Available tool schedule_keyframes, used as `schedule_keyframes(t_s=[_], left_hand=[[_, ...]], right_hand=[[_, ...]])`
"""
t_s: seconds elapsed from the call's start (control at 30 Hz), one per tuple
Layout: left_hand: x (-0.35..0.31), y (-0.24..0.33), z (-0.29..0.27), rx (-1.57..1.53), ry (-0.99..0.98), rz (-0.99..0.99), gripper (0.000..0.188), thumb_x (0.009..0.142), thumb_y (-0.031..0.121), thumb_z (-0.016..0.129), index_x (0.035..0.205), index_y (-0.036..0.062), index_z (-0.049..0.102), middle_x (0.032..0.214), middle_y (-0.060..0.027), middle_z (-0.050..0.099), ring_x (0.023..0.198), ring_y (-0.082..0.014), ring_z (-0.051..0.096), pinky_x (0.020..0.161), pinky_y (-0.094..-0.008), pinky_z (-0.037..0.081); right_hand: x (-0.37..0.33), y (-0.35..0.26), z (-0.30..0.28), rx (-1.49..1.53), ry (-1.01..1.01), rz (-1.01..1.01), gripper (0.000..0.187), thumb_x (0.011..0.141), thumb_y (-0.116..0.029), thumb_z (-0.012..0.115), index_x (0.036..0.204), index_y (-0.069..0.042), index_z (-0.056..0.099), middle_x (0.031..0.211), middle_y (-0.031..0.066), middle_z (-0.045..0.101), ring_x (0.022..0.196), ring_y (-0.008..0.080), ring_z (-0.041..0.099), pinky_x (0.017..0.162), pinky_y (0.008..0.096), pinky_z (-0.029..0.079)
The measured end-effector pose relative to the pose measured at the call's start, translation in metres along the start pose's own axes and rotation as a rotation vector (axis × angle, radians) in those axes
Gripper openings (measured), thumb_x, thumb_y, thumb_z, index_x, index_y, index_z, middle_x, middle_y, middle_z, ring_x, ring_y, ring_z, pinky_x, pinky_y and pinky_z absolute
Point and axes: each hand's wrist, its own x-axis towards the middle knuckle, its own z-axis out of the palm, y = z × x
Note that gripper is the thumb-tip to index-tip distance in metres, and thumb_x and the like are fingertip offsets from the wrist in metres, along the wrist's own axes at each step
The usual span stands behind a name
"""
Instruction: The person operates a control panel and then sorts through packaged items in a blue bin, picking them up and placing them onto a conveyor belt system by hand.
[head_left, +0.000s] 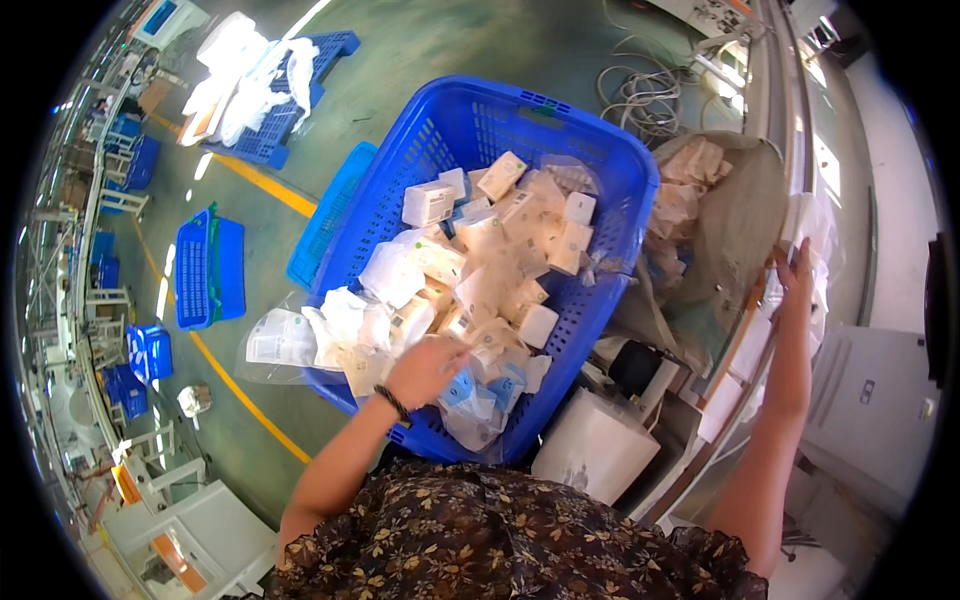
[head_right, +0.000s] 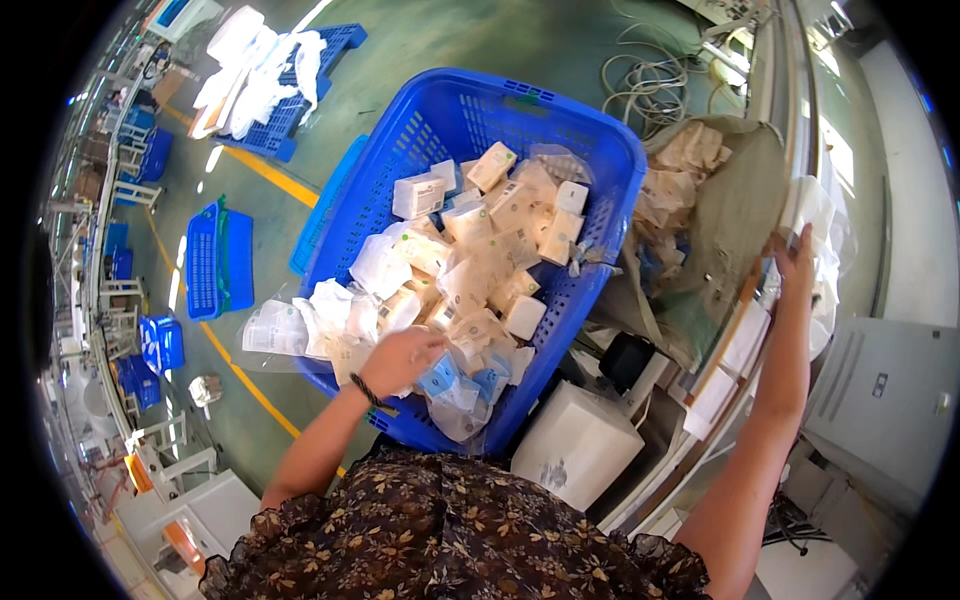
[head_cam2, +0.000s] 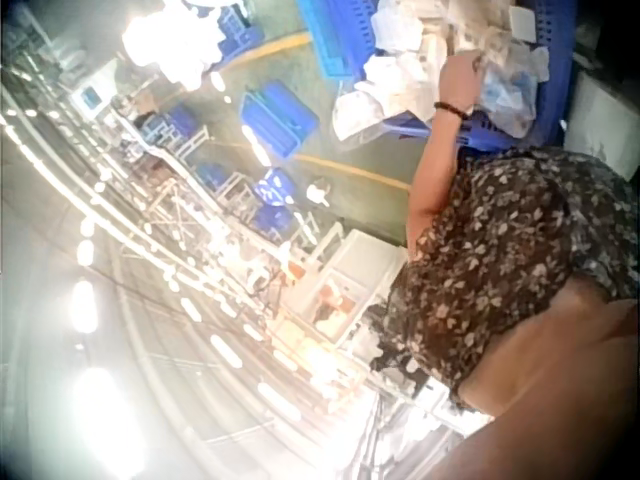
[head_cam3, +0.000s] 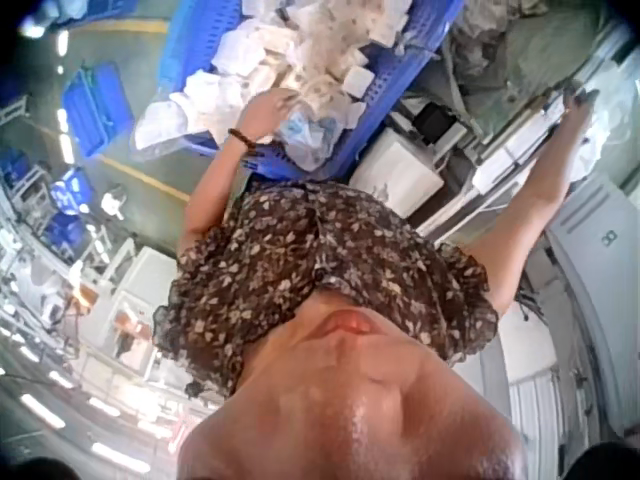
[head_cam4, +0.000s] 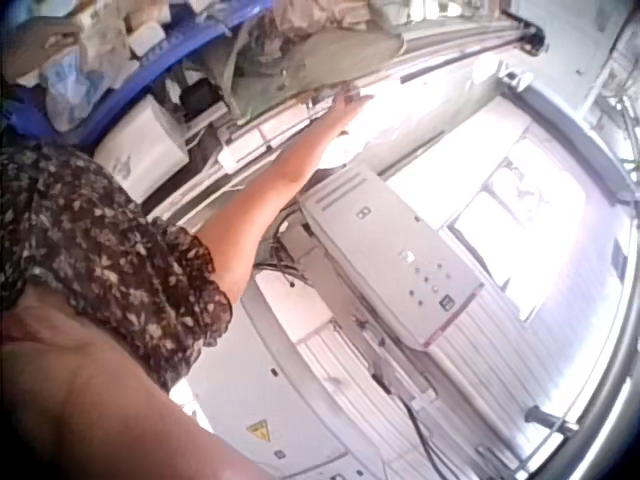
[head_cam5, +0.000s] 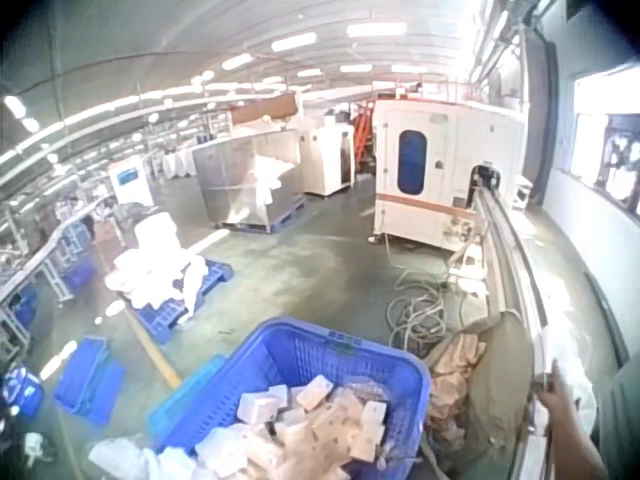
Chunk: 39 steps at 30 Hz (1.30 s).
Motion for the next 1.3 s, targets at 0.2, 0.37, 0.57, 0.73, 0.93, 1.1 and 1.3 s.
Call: schedule_keyframes(t_s=[0.2,0.37,0.57,0.73,0.93,1.1,1.3], left_hand=[[0.12,-0.085,-0.03,0.528,0.266,0.094,0.042,0.082,0.01,0.06,0.122,0.0021,0.056,0.123,-0.016,0.057,0.117,-0.033,0.051,0.104,-0.0395,0.038],[0.195,-0.141,0.003,0.794,0.024,0.073,0.048,0.074,0.003,0.063,0.122,0.0069,0.054,0.12,-0.0155,0.057,0.123,-0.0297,0.049,0.114,-0.0437,0.026],[0.171,-0.097,-0.104,-0.067,0.268,0.045,0.059,0.076,0.028,0.074,0.124,0.0024,0.053,0.117,-0.0189,0.062,0.107,-0.0323,0.06,0.102,-0.0421,0.041],[0.1,0.002,-0.152,-0.158,-0.175,0.4,0.057,0.08,0.025,0.074,0.129,0.0015,0.054,0.118,-0.0124,0.059,0.111,-0.023,0.056,0.096,-0.0341,0.044],[0.045,0.051,-0.131,-0.688,-0.097,0.419,0.052,0.08,0.022,0.072,0.123,0.0028,0.05,0.115,-0.011,0.055,0.11,-0.0258,0.053,0.096,-0.0371,0.043],[-0.02,0.024,-0.056,-1.544,-0.026,0.348,0.066,0.1,0.049,0.037,0.142,-0.0015,0.031,0.136,-0.014,0.046,0.125,-0.0247,0.046,0.106,-0.0384,0.036],[-0.091,0.013,-0.011,-1.014,0.129,0.394,0.056,0.1,0.034,0.049,0.139,-0.0036,0.034,0.133,-0.0133,0.049,0.119,-0.0204,0.05,0.099,-0.0341,0.041]], right_hand=[[0.011,-0.045,0.019,-0.008,-0.116,0.36,0.059,0.091,-0.041,0.053,0.129,0.002,0.044,0.102,0.0164,0.064,0.085,0.0239,0.064,0.081,0.0351,0.051],[-0.013,-0.057,-0.031,0.46,0.018,0.802,0.05,0.095,-0.047,0.053,0.105,0.001,0.063,0.097,0.0113,0.065,0.085,0.0178,0.063,0.076,0.0318,0.052],[-0.118,-0.318,-0.012,0.075,0.347,0.144,0.025,0.099,-0.019,0.049,0.112,-0.001,0.061,0.1,0.0054,0.063,0.093,0.0139,0.06,0.086,0.0294,0.047],[-0.182,-0.461,0.115,-0.108,-0.377,-0.527,0.045,0.075,-0.017,0.076,0.117,-0.008,0.062,0.125,0.0136,0.056,0.12,0.0306,0.05,0.103,0.0409,0.038],[-0.208,-0.553,0.174,-0.208,-1.049,-0.236,0.103,0.075,-0.036,0.078,0.149,-0.001,0.014,0.135,0.0283,0.044,0.125,0.0403,0.045,0.103,0.0436,0.038],[-0.294,-0.503,0.201,0.221,-0.47,-0.275,0.094,0.085,-0.034,0.068,0.15,-0.002,0.009,0.128,0.0296,0.049,0.114,0.0458,0.051,0.096,0.0476,0.042],[-0.374,-0.525,0.211,0.24,-0.378,0.026,0.069,0.09,-0.037,0.063,0.143,-0.007,0.031,0.122,0.0262,0.052,0.113,0.0407,0.053,0.096,0.0436,0.041]])
